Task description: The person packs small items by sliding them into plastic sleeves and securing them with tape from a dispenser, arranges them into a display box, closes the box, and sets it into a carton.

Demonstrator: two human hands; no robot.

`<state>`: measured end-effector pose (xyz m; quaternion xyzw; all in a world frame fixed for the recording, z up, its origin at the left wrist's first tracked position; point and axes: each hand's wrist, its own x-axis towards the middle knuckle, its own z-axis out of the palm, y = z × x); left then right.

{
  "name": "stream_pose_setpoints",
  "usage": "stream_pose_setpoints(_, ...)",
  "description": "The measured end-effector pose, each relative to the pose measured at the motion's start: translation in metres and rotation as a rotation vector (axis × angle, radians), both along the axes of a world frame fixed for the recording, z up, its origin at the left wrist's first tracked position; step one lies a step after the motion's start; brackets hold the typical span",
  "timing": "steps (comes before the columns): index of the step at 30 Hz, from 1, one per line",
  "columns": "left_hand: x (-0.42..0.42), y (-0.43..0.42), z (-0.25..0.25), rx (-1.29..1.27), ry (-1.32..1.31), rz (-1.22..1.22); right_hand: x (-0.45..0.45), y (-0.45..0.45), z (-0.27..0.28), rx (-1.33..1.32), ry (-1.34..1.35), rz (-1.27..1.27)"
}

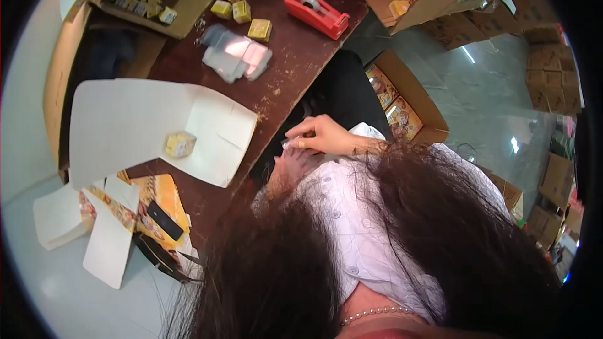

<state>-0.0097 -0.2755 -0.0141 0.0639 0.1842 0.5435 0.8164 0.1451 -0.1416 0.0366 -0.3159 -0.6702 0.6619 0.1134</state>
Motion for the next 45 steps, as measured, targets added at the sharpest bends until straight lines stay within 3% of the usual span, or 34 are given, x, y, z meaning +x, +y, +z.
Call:
stream_pose_setpoints(2, 0.001, 0.006, 0.004, 0.123, 0.484, -0.087, 0.002, 0.008, -0.006, 0.115, 0.022, 0.001)
stream_pose_setpoints(4, 0.005, 0.029, 0.053, 0.221, 0.801, -0.043, 0.0, 0.018, 0.001, 0.256, 0.131, -0.007)
stream_pose_setpoints(6, 0.0, 0.04, 0.036, -0.047, 0.682, 0.115, -0.004, 0.031, 0.012, 0.474, 0.133, 0.025)
stream_pose_setpoints(9, -0.019, 0.07, 0.052, 0.126, 0.81, 0.158, -0.003, 0.054, 0.027, 0.497, 0.271, 0.097)
stream_pose_setpoints(13, -0.02, 0.084, 0.069, 0.115, 0.769, 0.185, -0.003, 0.066, 0.043, 0.699, 0.242, 0.113)
stream_pose_setpoints(15, -0.029, 0.088, 0.068, 0.149, 0.903, 0.147, -0.003, 0.08, 0.04, 1.019, 0.269, 0.194)
stream_pose_setpoints(19, -0.038, 0.091, 0.074, 0.075, 0.949, 0.041, -0.005, 0.08, 0.035, 0.937, 0.269, 0.133)
stream_pose_setpoints(21, -0.033, 0.09, 0.072, 0.14, 1.124, 0.064, -0.008, 0.068, 0.029, 0.586, 0.309, -0.042)
stream_pose_setpoints(24, -0.028, 0.093, 0.077, 0.143, 1.226, 0.072, -0.011, 0.062, 0.028, 0.337, 0.304, -0.148)
stream_pose_setpoints(28, -0.028, 0.094, 0.078, 0.213, 1.341, 0.088, -0.008, 0.067, 0.026, 0.359, 0.325, -0.082)
stream_pose_setpoints(30, -0.026, 0.093, 0.082, 0.125, 1.06, 0.064, -0.007, 0.06, 0.02, 0.677, 0.4, -0.086)
stream_pose_setpoints(34, -0.021, 0.094, 0.082, 0.087, 0.905, 0.108, -0.01, 0.048, 0.023, 0.619, 0.346, -0.16)
stream_pose_setpoints(36, -0.024, 0.099, 0.078, 0.107, 0.794, 0.196, -0.017, 0.05, 0.022, 0.743, 0.289, -0.245)
stream_pose_setpoints(38, -0.023, 0.104, 0.068, 0.216, 0.766, 0.251, -0.023, 0.052, 0.009, -0.195, 0.385, -0.299)
stream_pose_setpoints(39, -0.021, 0.107, 0.07, 0.248, 0.961, 0.32, -0.02, 0.063, 0.035, 0.065, 0.288, -0.278)
stream_pose_setpoints(40, -0.02, 0.11, 0.071, 0.282, 1.156, 0.396, -0.02, 0.076, 0.05, 0.078, 0.29, -0.283)
stream_pose_setpoints(42, -0.024, 0.11, 0.089, 0.221, 1.024, 0.446, -0.027, 0.097, 0.069, 0.827, 0.065, -0.028)
stream_pose_setpoints(44, -0.044, 0.11, 0.092, 0.113, 1.131, 0.151, -0.036, 0.105, 0.081, 0.757, 0.052, 0.076)
stream_pose_setpoints(45, -0.045, 0.11, 0.094, 0.117, 1.134, 0.155, -0.04, 0.128, 0.078, 0.633, 0.114, 0.25)
